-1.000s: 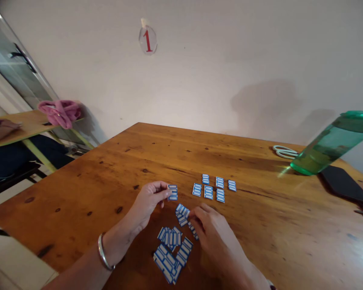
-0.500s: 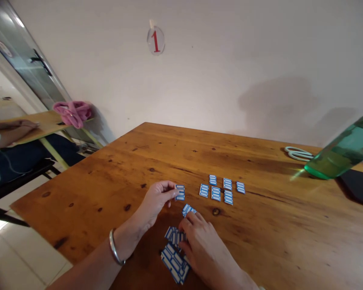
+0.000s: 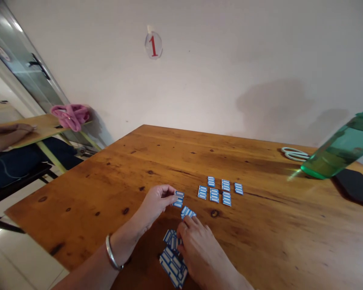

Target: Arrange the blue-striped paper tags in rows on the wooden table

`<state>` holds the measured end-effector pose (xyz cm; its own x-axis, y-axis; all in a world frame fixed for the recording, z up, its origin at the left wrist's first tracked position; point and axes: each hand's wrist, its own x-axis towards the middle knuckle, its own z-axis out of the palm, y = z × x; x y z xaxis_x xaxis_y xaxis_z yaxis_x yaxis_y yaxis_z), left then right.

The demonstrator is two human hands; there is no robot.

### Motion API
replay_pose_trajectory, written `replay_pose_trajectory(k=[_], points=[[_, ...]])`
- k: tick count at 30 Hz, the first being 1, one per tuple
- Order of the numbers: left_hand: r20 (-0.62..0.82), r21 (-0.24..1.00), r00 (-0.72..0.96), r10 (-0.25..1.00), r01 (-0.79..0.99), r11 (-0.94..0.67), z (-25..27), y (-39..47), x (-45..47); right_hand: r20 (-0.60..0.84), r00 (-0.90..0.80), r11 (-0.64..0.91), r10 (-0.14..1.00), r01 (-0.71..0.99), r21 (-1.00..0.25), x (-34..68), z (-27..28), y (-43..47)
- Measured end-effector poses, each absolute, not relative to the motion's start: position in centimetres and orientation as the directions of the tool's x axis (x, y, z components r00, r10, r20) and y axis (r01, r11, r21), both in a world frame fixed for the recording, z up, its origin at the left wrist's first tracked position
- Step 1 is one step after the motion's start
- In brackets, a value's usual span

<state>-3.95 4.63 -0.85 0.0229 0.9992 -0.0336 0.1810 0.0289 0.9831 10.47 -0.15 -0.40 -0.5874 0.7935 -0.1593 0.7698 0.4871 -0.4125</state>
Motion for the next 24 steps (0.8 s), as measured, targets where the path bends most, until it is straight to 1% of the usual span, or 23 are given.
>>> replay_pose_trajectory(k=[5,8,10,12,14,15,17,19,21,23,24], points=[[-0.019,0.94,0.103,0.995,0.34,-0.017,-1.7,4.5,-4.1,-0.135,-0.607,0.521,0.783,0.76,-0.389,10.5,-0.5,-0.3],[-0.014,0.894,0.113,0.994,0.447,-0.038,-1.8,4.0,-4.2,-0.078,-0.629,0.559,0.774,0.736,-0.382,10.5,-0.5,-0.4],[-0.008,0.866,0.106,0.994,0.498,-0.047,-1.7,3.8,-4.3,-0.027,-0.63,0.568,0.777,0.718,-0.401,10.7,-0.5,-0.5],[0.002,0.846,0.108,0.994,0.53,-0.059,-1.5,3.7,-4.3,0.038,-0.58,0.522,0.814,0.7,-0.487,10.9,-0.6,-0.6],[0.018,0.838,0.11,0.994,0.54,-0.075,-1.4,3.6,-4.3,0.062,-0.479,0.401,0.876,0.652,-0.644,11.2,-0.7,-0.4],[0.032,0.84,0.097,0.995,0.537,-0.079,-1.4,3.6,-4.3,0.051,-0.424,0.326,0.904,0.607,-0.725,11.4,-0.7,-0.3],[0.075,0.857,0.046,0.996,0.508,-0.088,-1.1,3.7,-4.1,0.013,-0.34,0.184,0.94,0.477,-0.86,11.8,-0.9,0.2],[0.112,0.905,0.003,0.994,0.414,-0.103,-0.8,3.6,-3.6,-0.003,-0.289,0.094,0.957,0.319,-0.943,12.1,-1.1,0.8],[0.094,0.962,0.034,0.995,0.253,-0.1,-0.4,3.4,-3.1,-0.006,-0.246,0.036,0.969,0.167,-0.985,12.2,-1.4,1.3],[0.025,0.995,0.113,0.993,0.097,-0.036,0.0,3.1,-2.6,-0.022,-0.189,-0.013,0.982,0.047,-0.999,12.3,-1.7,1.6],[-0.011,0.999,0.152,0.988,0.047,0.004,0.0,2.9,-2.4,-0.033,-0.156,-0.033,0.987,0.002,-0.999,12.3,-1.8,1.6]])
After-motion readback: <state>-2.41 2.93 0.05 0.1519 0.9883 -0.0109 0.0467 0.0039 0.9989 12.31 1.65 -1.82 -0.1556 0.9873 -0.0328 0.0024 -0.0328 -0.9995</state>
